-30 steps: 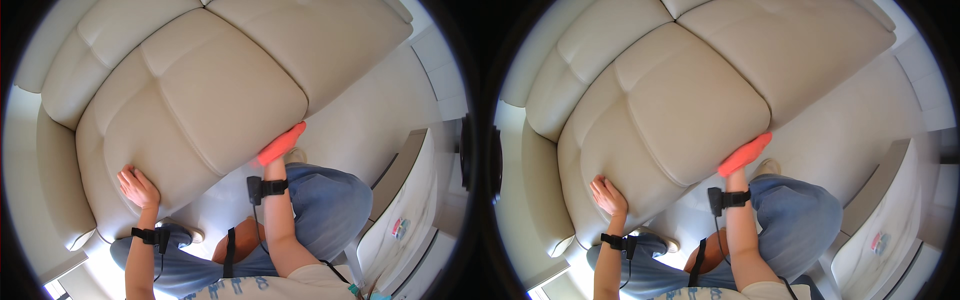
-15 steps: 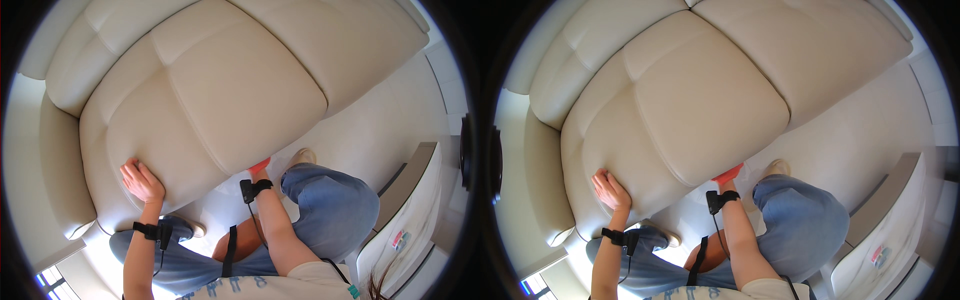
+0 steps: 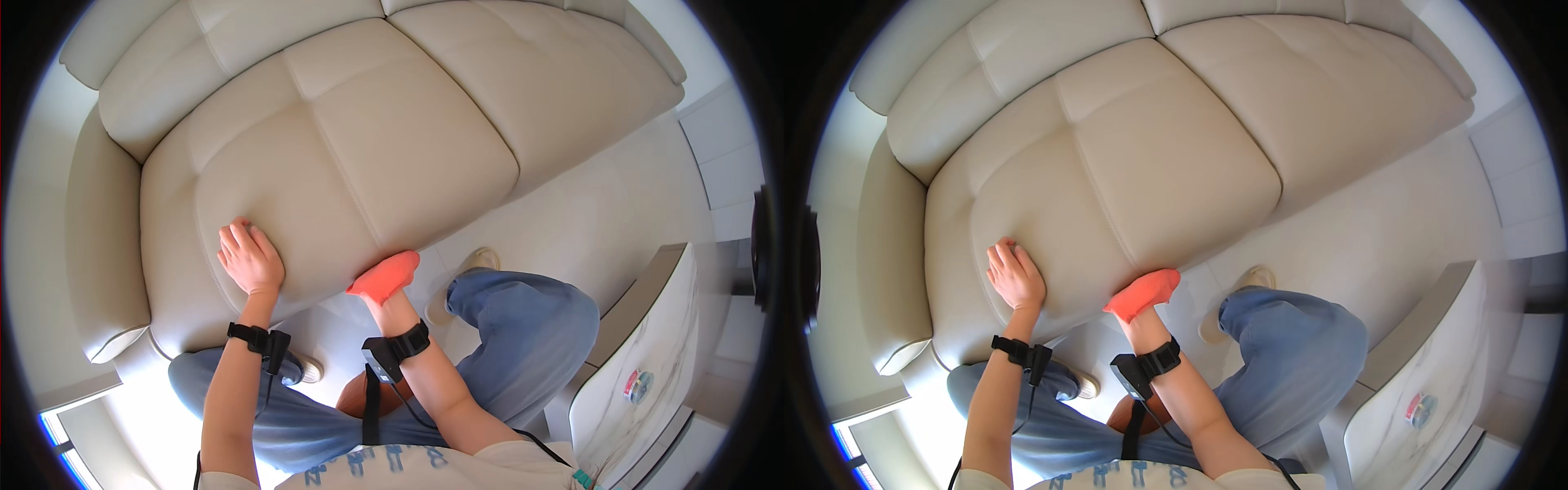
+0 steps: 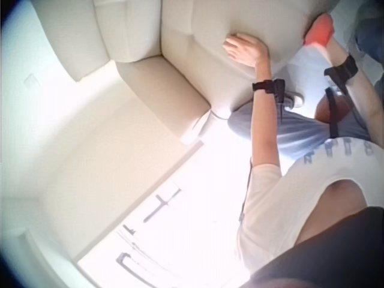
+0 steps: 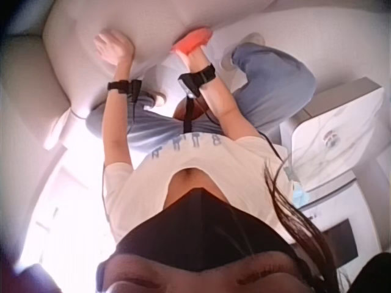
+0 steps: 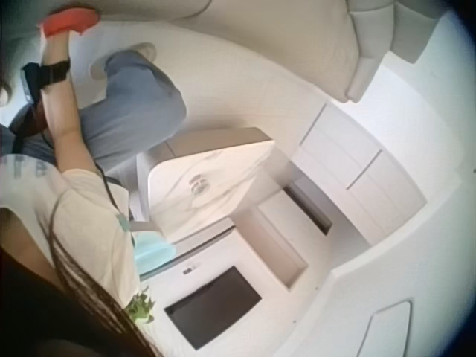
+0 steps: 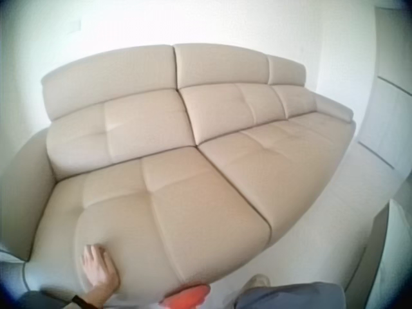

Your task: Cleaning a leather sofa using a damp cloth and rinsing the cloth in a basin of water.

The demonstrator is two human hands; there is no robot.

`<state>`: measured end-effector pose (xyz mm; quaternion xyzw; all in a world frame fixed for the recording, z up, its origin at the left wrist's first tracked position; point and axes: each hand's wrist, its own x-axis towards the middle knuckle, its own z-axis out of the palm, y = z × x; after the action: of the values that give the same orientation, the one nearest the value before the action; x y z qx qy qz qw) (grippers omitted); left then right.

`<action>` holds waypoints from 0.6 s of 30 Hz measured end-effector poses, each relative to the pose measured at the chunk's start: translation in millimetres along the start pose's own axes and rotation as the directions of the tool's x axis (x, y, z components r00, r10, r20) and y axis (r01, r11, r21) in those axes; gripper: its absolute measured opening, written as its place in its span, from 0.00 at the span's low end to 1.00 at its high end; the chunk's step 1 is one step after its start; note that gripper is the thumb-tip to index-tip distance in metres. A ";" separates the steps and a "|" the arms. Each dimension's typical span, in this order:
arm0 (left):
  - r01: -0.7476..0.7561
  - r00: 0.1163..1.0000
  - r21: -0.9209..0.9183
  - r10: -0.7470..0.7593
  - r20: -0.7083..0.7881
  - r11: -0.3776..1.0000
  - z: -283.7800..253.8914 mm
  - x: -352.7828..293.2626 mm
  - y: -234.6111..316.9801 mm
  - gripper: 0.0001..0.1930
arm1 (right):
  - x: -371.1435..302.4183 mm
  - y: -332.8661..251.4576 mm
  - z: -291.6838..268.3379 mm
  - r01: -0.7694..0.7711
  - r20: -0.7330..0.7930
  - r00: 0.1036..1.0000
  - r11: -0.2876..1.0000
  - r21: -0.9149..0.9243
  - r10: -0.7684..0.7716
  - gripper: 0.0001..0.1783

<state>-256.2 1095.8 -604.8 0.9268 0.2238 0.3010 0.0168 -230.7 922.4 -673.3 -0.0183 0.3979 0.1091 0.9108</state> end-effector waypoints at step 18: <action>0.005 0.999 0.052 -0.006 0.034 0.999 -8.6 -3.8 -10.9 0.09 | 135.0 -5.2 -134.7 -0.042 0.249 0.968 0.999 -0.014 0.044 0.30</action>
<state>-268.2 1103.1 -601.7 0.9313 0.2338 0.2793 -0.0029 -237.6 925.9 -864.0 0.0002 0.2803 0.1319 0.9508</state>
